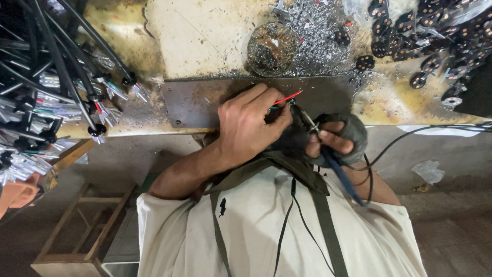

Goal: The person uses a soldering iron to join exposed wire ends to small black components on a workbench. They repeatedly pick up wires, apply solder, and place the finished pieces aside. The workbench is cluttered with wires, connectors, and solder residue.

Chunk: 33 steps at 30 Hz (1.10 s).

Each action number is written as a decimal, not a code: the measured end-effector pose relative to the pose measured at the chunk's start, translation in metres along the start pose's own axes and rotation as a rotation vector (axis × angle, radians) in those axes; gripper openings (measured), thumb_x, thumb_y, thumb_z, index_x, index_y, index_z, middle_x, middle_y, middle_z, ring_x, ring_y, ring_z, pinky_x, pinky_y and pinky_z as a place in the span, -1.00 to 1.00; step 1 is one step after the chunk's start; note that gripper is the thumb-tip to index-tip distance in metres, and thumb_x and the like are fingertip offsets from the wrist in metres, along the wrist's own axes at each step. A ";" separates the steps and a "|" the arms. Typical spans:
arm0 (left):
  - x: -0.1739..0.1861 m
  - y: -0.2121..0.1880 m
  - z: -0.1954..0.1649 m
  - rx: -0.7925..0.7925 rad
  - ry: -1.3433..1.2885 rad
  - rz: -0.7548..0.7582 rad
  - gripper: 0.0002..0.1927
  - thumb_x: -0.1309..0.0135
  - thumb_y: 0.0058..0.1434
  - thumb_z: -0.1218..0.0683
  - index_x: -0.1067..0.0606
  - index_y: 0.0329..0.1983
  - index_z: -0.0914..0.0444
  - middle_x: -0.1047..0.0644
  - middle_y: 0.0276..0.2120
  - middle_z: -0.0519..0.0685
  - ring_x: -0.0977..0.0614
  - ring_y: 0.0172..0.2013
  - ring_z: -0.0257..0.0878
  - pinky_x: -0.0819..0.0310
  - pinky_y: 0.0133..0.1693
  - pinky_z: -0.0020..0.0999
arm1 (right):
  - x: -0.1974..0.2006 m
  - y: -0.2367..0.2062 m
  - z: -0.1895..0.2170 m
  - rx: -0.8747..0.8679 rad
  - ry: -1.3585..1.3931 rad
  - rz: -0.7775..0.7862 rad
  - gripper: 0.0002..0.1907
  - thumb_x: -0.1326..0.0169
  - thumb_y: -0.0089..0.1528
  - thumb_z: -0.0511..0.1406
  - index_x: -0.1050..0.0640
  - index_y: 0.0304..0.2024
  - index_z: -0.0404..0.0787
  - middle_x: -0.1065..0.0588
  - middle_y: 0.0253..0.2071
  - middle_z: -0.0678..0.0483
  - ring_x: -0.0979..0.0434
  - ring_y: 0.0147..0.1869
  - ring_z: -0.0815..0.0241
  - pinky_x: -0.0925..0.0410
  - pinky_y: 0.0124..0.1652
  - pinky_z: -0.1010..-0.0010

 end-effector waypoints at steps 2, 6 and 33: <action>-0.002 0.000 0.002 0.020 -0.025 0.013 -0.84 -0.28 0.15 0.16 -0.49 -0.36 0.22 -0.48 -0.41 -0.03 -0.59 -0.43 -0.08 -0.47 -0.38 -0.20 | -0.001 0.003 0.007 0.124 -0.085 0.074 -0.55 -0.23 0.12 -0.49 -0.36 -0.04 -0.06 -0.43 -0.40 0.03 -0.51 -0.40 -0.03 -0.38 -0.36 0.19; -0.001 0.000 0.001 0.002 0.012 -0.008 -0.83 -0.28 0.14 0.15 -0.48 -0.36 0.23 -0.47 -0.41 -0.01 -0.59 -0.40 -0.04 -0.46 -0.37 -0.17 | -0.002 0.004 0.006 0.192 -0.097 0.216 -0.59 -0.24 0.16 -0.45 -0.36 -0.05 -0.06 -0.44 -0.40 0.03 -0.52 -0.40 -0.01 -0.37 -0.37 0.21; -0.009 -0.003 0.000 -0.047 0.088 -0.065 -0.80 -0.26 0.13 0.12 -0.44 -0.36 0.21 -0.46 -0.42 -0.03 -0.60 -0.39 -0.06 -0.48 -0.36 -0.15 | 0.008 -0.003 0.000 -0.142 -0.339 0.241 -0.61 -0.33 0.20 -0.38 -0.52 0.03 0.02 -0.51 -0.19 -0.04 -0.52 -0.20 0.06 -0.36 -0.22 0.33</action>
Point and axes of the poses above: each hand's wrist, its own y-axis towards the middle knuckle, its own x-axis out of the back of the hand, z = x × y, the point moved 7 cm from there along y, towards the middle knuckle
